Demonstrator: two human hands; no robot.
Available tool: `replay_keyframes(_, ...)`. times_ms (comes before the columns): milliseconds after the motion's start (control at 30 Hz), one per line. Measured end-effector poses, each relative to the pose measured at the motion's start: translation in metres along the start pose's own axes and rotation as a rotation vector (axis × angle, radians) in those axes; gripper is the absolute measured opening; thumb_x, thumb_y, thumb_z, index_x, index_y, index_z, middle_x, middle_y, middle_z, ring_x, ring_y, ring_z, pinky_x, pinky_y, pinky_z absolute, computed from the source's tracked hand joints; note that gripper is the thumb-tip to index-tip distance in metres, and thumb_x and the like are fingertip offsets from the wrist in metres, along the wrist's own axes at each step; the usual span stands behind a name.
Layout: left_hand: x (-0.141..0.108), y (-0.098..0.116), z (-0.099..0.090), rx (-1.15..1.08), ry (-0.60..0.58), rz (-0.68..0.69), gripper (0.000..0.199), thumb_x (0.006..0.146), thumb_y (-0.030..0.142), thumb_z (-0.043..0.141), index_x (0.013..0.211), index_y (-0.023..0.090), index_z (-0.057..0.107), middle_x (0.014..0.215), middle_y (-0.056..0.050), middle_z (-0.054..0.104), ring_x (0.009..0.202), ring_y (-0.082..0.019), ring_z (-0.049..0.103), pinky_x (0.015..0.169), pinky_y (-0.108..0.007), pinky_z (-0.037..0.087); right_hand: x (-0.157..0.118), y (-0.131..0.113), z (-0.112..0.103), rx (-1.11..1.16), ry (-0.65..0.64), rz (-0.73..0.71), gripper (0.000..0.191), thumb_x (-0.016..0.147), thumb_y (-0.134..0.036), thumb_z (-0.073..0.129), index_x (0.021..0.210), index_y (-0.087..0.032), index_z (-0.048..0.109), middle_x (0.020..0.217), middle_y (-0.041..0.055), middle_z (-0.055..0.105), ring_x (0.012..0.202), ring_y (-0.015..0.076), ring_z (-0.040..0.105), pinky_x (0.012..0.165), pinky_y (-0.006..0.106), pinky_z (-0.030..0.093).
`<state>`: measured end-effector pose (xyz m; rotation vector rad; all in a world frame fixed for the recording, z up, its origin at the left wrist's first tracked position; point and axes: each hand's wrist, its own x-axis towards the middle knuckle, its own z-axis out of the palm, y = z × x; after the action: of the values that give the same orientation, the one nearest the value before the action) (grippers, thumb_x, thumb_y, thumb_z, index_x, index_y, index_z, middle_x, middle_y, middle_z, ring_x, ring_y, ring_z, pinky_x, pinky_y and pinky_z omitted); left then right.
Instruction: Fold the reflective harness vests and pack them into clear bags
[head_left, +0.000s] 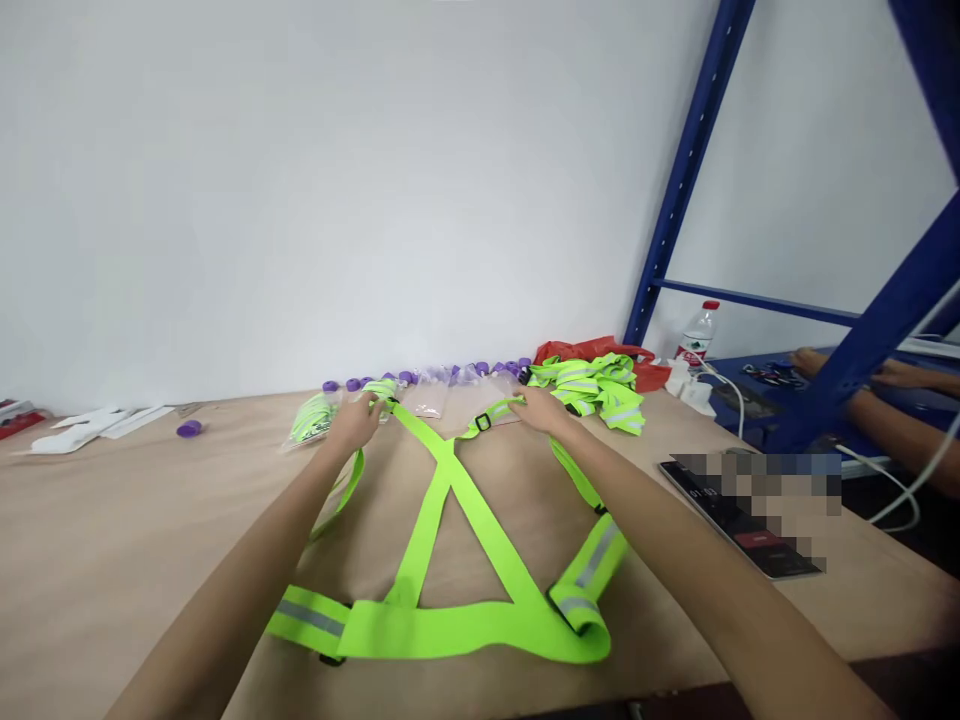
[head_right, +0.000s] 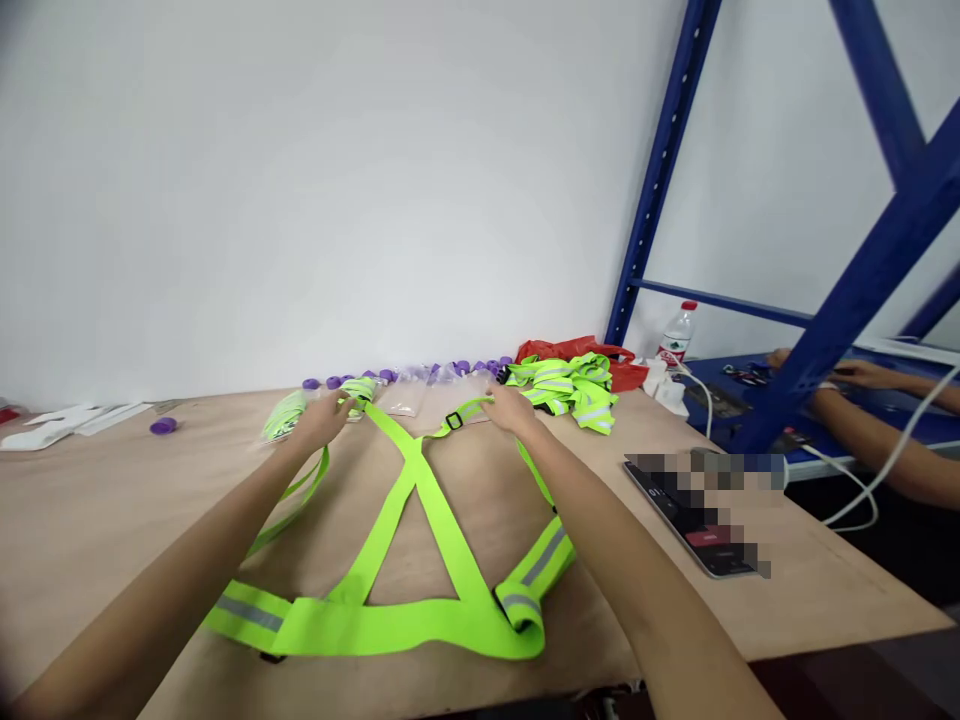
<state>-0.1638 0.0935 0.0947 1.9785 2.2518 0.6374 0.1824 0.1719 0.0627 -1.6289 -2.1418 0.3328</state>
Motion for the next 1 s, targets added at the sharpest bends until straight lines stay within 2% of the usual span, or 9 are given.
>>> replay_keyframes(100,0.008,0.007,0.000,0.075,0.028,0.007,0.043,0.096,0.032,0.041,0.130,0.008,0.050,0.123,-0.024,0.065,0.115,-0.039,0.061,0.092,-0.052,0.048,-0.012,0.004,-0.009,0.088,0.048,-0.065,0.051,0.091,-0.037,0.059,0.135,-0.010,0.054,0.131,0.0183,0.063,0.117,0.0290,0.059,0.099,0.038,0.045)
replay_keyframes(200,-0.014,0.025,-0.007,0.080,0.014,0.160,0.051,0.095,0.030,0.044,0.141,0.009,0.043,0.148,-0.021,0.049,0.135,-0.039,0.045,0.110,-0.056,0.036,-0.057,0.024,-0.036,0.161,0.083,-0.110,0.047,0.095,-0.036,0.052,0.137,-0.017,0.051,0.131,0.0133,0.063,0.114,0.0239,0.062,0.100,0.036,0.048)
replay_keyframes(300,-0.076,0.049,-0.015,-0.006,-0.058,0.427,0.046,0.097,0.038,0.043,0.140,0.025,0.050,0.150,-0.008,0.050,0.136,-0.031,0.047,0.115,-0.046,0.038,-0.124,0.053,-0.065,0.184,0.038,-0.112,0.039,0.090,-0.029,0.051,0.128,-0.023,0.058,0.125,0.0105,0.067,0.111,0.0255,0.065,0.091,0.039,0.055)
replay_keyframes(400,-0.161,0.074,-0.010,-0.166,-0.241,0.644,0.041,0.098,0.037,0.044,0.138,0.035,0.052,0.146,0.001,0.055,0.131,-0.025,0.055,0.110,-0.038,0.048,-0.183,0.075,-0.079,0.173,-0.114,-0.122,0.047,0.081,-0.026,0.057,0.129,-0.025,0.058,0.133,0.0088,0.063,0.122,0.0294,0.060,0.099,0.044,0.052)
replay_keyframes(500,-0.232,0.095,0.014,-0.209,-0.419,0.776,0.048,0.100,0.033,0.047,0.147,0.029,0.043,0.155,-0.002,0.045,0.140,-0.024,0.047,0.115,-0.040,0.044,-0.211,0.081,-0.076,0.163,-0.261,-0.118,0.062,0.078,-0.025,0.060,0.139,-0.024,0.051,0.143,0.0099,0.057,0.130,0.0312,0.054,0.110,0.047,0.042)
replay_keyframes(567,-0.259,0.104,0.033,-0.178,-0.469,0.805,0.059,0.099,0.034,0.050,0.154,0.026,0.031,0.160,-0.006,0.036,0.147,-0.026,0.036,0.120,-0.046,0.036,-0.213,0.078,-0.071,0.175,-0.289,-0.105,0.062,0.077,-0.027,0.061,0.139,-0.024,0.052,0.142,0.0107,0.058,0.129,0.0316,0.054,0.111,0.048,0.041)
replay_keyframes(733,-0.271,0.102,0.056,-0.096,-0.459,0.759,0.069,0.101,0.041,0.047,0.160,0.023,0.015,0.163,-0.010,0.027,0.151,-0.028,0.023,0.123,-0.054,0.024,-0.208,0.077,-0.078,0.229,-0.294,-0.124,0.048,0.077,-0.034,0.064,0.124,-0.024,0.064,0.127,0.0097,0.066,0.116,0.0295,0.061,0.099,0.041,0.049)
replay_keyframes(833,-0.269,0.088,0.051,-0.104,-0.447,0.756,0.065,0.102,0.046,0.045,0.159,0.026,0.021,0.162,-0.008,0.029,0.150,-0.028,0.026,0.123,-0.053,0.025,-0.212,0.087,-0.090,0.207,-0.242,-0.101,0.039,0.077,-0.039,0.065,0.114,-0.024,0.069,0.119,0.0092,0.068,0.103,0.0276,0.064,0.088,0.039,0.053)
replay_keyframes(1000,-0.266,0.065,0.040,-0.117,-0.415,0.747,0.059,0.102,0.048,0.044,0.157,0.033,0.028,0.161,-0.005,0.032,0.148,-0.028,0.032,0.122,-0.051,0.028,-0.230,0.103,-0.097,0.242,-0.012,-0.030,0.038,0.073,-0.054,0.072,0.101,-0.028,0.076,0.121,0.0095,0.065,0.091,0.0263,0.065,0.077,0.039,0.056)
